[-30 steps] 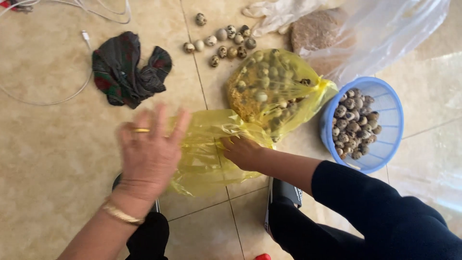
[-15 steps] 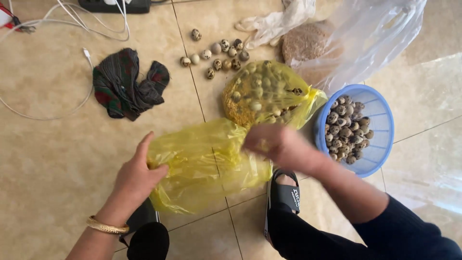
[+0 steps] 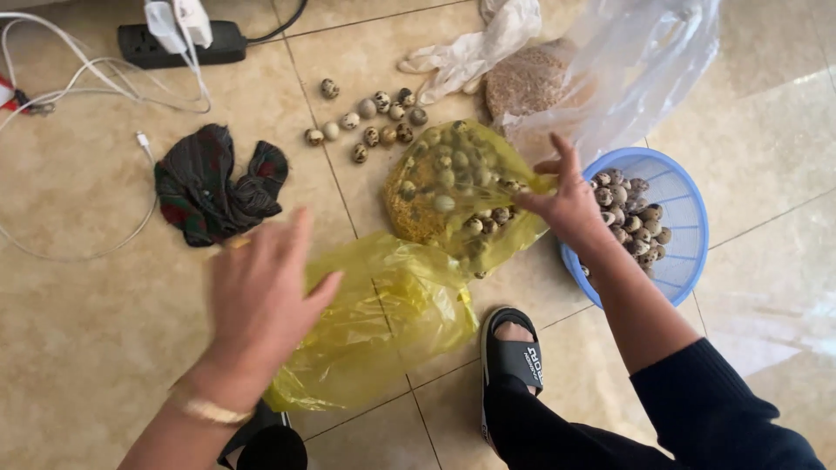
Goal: Sorting and bagging quail eggs from a pile on the floor into a yellow plastic bag.
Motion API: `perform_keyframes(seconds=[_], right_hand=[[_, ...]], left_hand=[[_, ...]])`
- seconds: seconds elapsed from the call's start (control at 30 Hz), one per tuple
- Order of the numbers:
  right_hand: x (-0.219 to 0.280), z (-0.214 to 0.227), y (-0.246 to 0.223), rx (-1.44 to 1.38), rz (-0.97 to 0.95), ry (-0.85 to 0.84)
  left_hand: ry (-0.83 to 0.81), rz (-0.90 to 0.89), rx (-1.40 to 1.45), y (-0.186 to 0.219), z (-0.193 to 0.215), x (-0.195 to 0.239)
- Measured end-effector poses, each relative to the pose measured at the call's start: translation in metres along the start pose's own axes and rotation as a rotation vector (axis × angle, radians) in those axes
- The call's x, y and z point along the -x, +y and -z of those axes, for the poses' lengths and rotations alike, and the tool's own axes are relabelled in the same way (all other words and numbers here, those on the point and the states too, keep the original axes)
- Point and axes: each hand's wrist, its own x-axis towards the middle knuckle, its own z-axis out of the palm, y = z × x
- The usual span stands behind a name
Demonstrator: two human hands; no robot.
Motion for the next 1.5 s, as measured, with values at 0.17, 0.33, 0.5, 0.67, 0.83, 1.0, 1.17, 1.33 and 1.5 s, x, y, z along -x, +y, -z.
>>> perform_keyframes(seconds=[0.17, 0.33, 0.5, 0.67, 0.83, 1.0, 1.17, 1.33, 1.5], right_hand=[[0.014, -0.001, 0.043, 0.309, 0.143, 0.033], [0.01, -0.016, 0.11, 0.579, 0.254, 0.078], [0.007, -0.035, 0.204, 1.014, 0.48, 0.082], [-0.008, -0.027, 0.195, 1.17, 0.111, -0.277], [-0.018, -0.015, 0.059, 0.718, 0.536, 0.111], [-0.066, -0.09, 0.087, 0.632, 0.411, -0.138], [-0.059, -0.101, 0.075, 0.791, 0.173, -0.172], [-0.066, -0.104, 0.079, 0.688, 0.073, -0.166], [-0.061, -0.086, 0.056, 0.419, 0.01, -0.096]], left_hand=[[0.521, -0.463, 0.403, 0.125, -0.047, -0.076], [0.095, -0.423, 0.446, 0.207, -0.058, -0.131], [0.337, -0.204, 0.476, 0.178, -0.072, -0.154], [-0.084, 0.058, 0.624, 0.134, -0.074, -0.149], [-0.214, 0.135, 0.69, 0.122, -0.07, -0.141], [-0.211, 0.178, 0.714, 0.126, -0.063, -0.137], [-0.148, 0.123, 0.756, 0.125, -0.058, -0.135], [-0.13, 0.118, 0.782, 0.124, -0.06, -0.136], [-0.124, 0.118, 0.795, 0.124, -0.065, -0.137]])
